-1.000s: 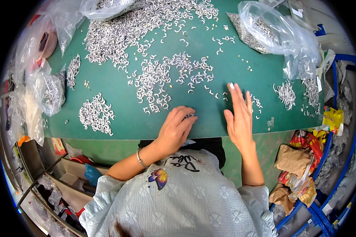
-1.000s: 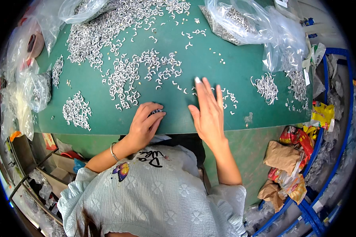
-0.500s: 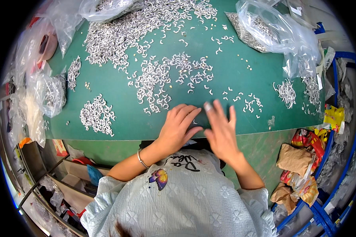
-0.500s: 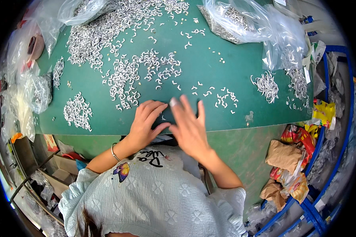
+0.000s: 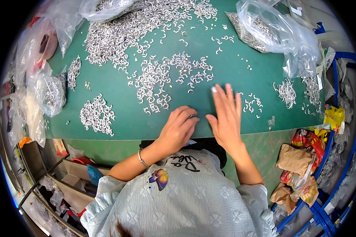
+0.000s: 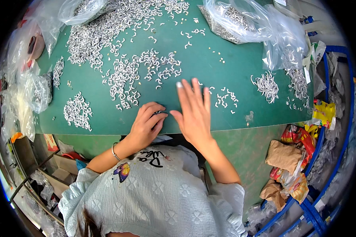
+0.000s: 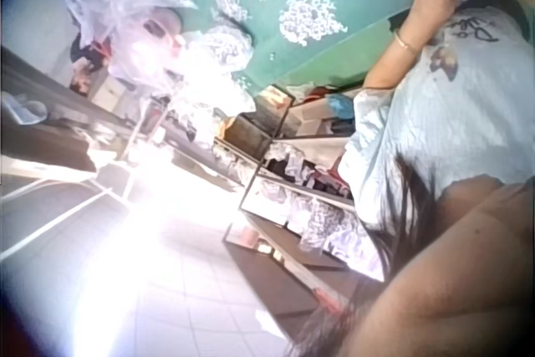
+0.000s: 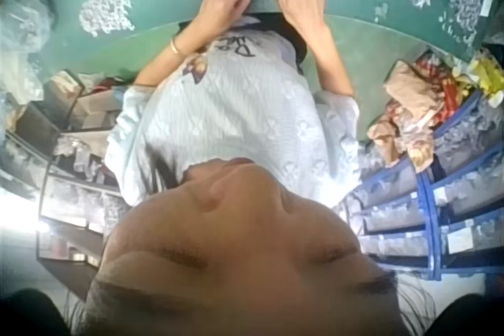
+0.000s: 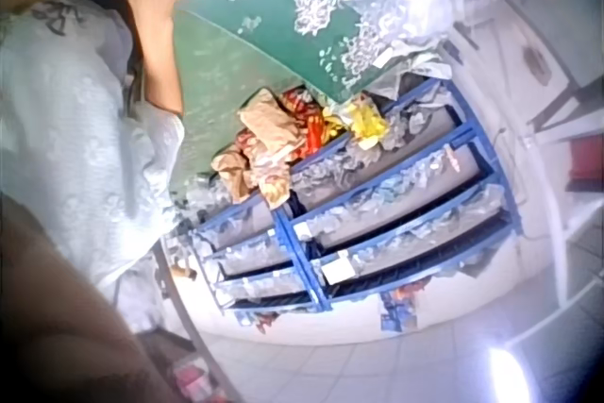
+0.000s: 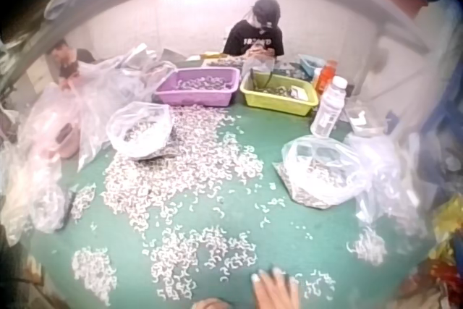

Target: The person sorts through a pile of silver metal parts on a workbench, picking up individual pieces to place them into a clear plastic bag and moving other pieces into separate groups by hand.

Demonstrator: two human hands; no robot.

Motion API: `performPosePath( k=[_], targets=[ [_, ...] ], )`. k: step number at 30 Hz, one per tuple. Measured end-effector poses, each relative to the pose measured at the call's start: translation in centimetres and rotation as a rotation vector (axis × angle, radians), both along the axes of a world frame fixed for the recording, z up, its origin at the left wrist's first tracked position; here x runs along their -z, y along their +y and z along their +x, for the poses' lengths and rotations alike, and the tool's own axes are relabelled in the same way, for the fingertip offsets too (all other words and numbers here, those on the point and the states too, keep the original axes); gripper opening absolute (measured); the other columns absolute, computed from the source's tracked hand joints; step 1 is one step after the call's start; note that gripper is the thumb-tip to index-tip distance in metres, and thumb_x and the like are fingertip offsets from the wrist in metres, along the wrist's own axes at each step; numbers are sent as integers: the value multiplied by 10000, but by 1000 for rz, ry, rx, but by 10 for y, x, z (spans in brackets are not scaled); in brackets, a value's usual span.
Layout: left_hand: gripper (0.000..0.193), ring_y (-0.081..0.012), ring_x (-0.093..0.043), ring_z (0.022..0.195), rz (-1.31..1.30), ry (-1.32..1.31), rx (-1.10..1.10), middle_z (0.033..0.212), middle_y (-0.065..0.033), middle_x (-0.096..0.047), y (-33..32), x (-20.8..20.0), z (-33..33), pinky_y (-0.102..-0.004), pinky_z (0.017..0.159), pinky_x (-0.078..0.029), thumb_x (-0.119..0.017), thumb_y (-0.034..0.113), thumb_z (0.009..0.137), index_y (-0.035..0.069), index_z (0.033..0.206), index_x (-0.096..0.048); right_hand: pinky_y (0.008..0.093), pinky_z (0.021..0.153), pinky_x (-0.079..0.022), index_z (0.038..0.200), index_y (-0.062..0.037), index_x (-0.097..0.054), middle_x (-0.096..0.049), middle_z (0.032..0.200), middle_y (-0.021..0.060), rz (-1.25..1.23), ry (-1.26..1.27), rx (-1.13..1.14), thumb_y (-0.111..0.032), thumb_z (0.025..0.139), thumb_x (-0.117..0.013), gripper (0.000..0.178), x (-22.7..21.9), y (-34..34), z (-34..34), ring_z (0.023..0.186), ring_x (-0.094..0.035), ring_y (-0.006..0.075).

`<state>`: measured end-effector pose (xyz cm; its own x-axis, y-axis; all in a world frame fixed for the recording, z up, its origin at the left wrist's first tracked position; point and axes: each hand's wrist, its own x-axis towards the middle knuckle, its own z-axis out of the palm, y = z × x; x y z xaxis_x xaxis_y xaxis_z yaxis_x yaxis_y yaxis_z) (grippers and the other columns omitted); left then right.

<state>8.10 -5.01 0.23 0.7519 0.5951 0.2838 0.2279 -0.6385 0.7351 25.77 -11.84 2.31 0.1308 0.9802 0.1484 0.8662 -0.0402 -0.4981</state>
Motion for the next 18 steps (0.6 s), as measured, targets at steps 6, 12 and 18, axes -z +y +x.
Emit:
performPosePath(
  k=[6,12,18],
  targets=[
    [324,-337,-532,1099,-10,0,14,1128,-135,-569,0,4,-4,-428,897,-460,-675,-84,707,-14,1019,-625,641,1105,-171,1403,0,-434,-362,1517,120,-192,-330,116,-251,866,-664,636,9,-13,10,1443,-251,350],
    [281,-329,-556,1057,-33,-20,-23,1082,-120,-596,1,-1,-3,-422,882,-472,-676,-107,721,1,980,-654,669,1099,-134,1432,-1,-374,-368,1511,130,-16,-149,89,-234,888,-641,649,0,23,6,1442,-249,364],
    [295,-332,-555,1061,-53,-43,-50,1082,-122,-599,1,5,-7,-424,886,-471,-667,-117,711,4,980,-654,648,1114,-144,1423,-4,-394,-353,1523,114,-146,-15,-135,-219,895,-635,619,4,16,-3,1443,-244,359]
  ],
)
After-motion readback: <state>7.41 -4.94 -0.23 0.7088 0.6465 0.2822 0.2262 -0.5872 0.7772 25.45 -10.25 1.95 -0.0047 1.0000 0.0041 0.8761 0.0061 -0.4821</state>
